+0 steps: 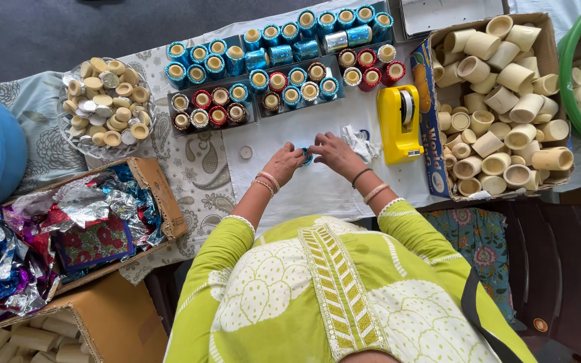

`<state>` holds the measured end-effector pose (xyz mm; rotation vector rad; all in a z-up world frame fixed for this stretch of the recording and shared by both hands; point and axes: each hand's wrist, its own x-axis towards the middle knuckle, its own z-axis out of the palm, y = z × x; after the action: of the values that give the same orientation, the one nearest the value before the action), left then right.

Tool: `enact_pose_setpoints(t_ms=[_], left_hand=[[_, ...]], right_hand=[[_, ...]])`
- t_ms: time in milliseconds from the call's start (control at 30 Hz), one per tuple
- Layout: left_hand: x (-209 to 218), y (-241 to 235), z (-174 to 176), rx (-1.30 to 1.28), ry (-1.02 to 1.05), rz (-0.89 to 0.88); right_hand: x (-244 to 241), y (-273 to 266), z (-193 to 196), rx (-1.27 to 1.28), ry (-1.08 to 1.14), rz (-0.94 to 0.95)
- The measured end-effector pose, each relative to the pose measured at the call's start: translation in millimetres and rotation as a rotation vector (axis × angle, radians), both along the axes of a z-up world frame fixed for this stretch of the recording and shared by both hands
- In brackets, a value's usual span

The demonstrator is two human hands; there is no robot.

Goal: The person wraps a small candle in shiny blue foil, folds the edges, and secures it with tape. They then place the wrapped candle into a tray with other finished items. The person repeats this process with another candle.

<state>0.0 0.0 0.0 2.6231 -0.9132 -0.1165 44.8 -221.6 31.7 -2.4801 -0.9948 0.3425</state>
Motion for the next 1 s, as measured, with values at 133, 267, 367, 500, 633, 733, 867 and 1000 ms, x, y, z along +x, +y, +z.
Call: enact_pose_setpoints(t_ms=[133, 267, 367, 500, 633, 733, 867, 1000], left_hand=[[0.6, 0.0, -3.6, 0.009, 0.033, 0.008], [-0.7, 0.9, -2.1, -0.022, 0.044, 0.024], [-0.3, -0.2, -1.1, -0.045, 0.06, 0.024], [-1.6, -1.0, -3.7, 0.051, 0.024, 0.022], [-2.7, -0.3, 4.8, -0.066, -0.002, 0.033], [-7.1, -3.1, 23.7, -0.177, -0.009, 0.094], [-5.7, -4.2, 17.4, -0.428, 0.085, 0.456], [5.1, -6.4, -0.6, -0.327, 0.36, 0.705]], right_hand=[[7.0, 11.0, 4.3, -0.127, -0.148, 0.139], [11.7, 15.0, 1.0, -0.185, -0.164, 0.163], [13.8, 14.8, 1.6, -0.202, -0.113, 0.16], [13.8, 12.9, -1.6, -0.173, -0.01, 0.14], [6.9, 5.4, -4.1, 0.115, 0.225, -0.052], [4.1, 9.3, -7.3, 0.343, 0.35, -0.304], [1.8, 25.1, -3.9, 0.35, 0.359, -0.364], [-2.1, 35.0, -6.3, 0.215, 0.291, -0.378]])
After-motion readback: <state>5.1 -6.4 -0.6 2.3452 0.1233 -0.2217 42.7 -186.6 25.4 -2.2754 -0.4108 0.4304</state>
